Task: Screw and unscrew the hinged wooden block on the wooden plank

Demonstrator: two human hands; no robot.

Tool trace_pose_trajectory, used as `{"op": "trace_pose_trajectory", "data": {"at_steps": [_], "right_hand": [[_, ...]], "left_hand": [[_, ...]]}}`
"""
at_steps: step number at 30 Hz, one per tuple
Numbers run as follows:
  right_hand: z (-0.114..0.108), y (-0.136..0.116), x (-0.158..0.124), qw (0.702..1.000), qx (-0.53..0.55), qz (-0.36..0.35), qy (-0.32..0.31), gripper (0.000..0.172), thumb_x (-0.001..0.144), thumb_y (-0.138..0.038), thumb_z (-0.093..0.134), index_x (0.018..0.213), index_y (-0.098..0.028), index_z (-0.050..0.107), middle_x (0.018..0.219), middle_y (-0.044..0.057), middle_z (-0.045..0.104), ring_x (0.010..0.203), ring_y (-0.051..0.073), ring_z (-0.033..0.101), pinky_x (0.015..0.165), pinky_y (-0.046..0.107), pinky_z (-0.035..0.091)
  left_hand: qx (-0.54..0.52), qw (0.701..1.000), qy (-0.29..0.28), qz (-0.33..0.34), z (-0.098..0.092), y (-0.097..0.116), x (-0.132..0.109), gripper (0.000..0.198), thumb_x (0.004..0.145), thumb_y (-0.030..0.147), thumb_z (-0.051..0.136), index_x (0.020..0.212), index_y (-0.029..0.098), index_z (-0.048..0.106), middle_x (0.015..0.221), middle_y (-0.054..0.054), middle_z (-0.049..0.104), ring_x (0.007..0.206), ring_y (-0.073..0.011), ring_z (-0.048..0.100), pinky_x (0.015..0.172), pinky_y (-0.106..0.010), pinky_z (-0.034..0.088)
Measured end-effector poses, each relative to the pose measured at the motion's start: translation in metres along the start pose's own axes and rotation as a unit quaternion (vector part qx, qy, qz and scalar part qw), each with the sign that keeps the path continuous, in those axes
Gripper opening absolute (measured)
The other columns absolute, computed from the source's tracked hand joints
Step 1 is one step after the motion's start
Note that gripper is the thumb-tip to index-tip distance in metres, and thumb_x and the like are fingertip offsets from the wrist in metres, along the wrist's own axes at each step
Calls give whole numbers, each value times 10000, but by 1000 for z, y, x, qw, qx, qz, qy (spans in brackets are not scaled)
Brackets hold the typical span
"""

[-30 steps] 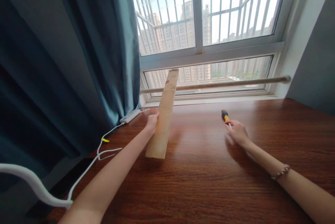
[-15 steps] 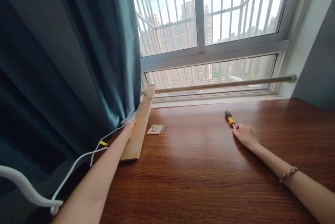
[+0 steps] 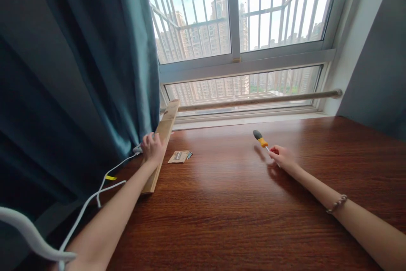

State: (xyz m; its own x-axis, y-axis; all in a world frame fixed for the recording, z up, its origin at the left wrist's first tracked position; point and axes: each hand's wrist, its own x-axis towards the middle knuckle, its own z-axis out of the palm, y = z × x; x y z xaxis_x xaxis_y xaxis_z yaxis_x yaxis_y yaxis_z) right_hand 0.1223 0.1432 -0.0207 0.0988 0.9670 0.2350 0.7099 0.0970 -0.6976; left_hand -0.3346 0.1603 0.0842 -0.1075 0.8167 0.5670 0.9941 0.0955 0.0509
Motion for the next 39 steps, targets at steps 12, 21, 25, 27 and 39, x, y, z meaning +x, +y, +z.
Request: {"op": "trace_pose_trajectory", "data": {"at_steps": [12, 21, 25, 27, 39], "right_hand": [[13, -99, -83, 824, 409, 53, -388, 296, 633, -391, 709, 678, -143, 554, 460, -65, 446, 392, 41, 335, 392, 194, 185], [27, -66, -54, 859, 435, 132, -237, 501, 628, -629, 624, 717, -139, 568, 503, -38, 500, 381, 36, 354, 382, 188, 240], [39, -60, -53, 888, 376, 114, -240, 465, 648, -606, 615, 682, -145, 565, 467, -43, 500, 352, 44, 376, 353, 184, 259], [41, -61, -54, 890, 368, 107, -245, 434, 668, -578, 615, 679, -147, 569, 468, -41, 512, 350, 49, 389, 346, 184, 273], [49, -56, -54, 901, 351, 73, -245, 403, 714, -553, 562, 690, -151, 559, 465, -46, 511, 344, 54, 404, 327, 177, 295]], "left_hand": [[-68, 845, -36, 530, -12, 140, -113, 296, 899, 319, 367, 1020, 169, 592, 944, -111, 648, 937, -229, 562, 825, -368, 378], [43, 966, -143, 210, 13, 102, -74, 423, 827, 494, 396, 779, 172, 664, 767, -133, 664, 751, -249, 601, 664, -337, 395], [101, 967, -222, 68, 20, 87, -42, 434, 746, 497, 463, 861, 150, 697, 857, -168, 681, 812, -307, 626, 671, -354, 424], [99, 962, -253, 35, 26, 82, -30, 440, 706, 485, 500, 906, 145, 694, 901, -178, 681, 842, -319, 629, 676, -352, 438], [76, 942, -327, -2, 53, 67, -5, 439, 605, 472, 590, 880, 146, 694, 962, -201, 672, 885, -347, 625, 671, -357, 467]]}}
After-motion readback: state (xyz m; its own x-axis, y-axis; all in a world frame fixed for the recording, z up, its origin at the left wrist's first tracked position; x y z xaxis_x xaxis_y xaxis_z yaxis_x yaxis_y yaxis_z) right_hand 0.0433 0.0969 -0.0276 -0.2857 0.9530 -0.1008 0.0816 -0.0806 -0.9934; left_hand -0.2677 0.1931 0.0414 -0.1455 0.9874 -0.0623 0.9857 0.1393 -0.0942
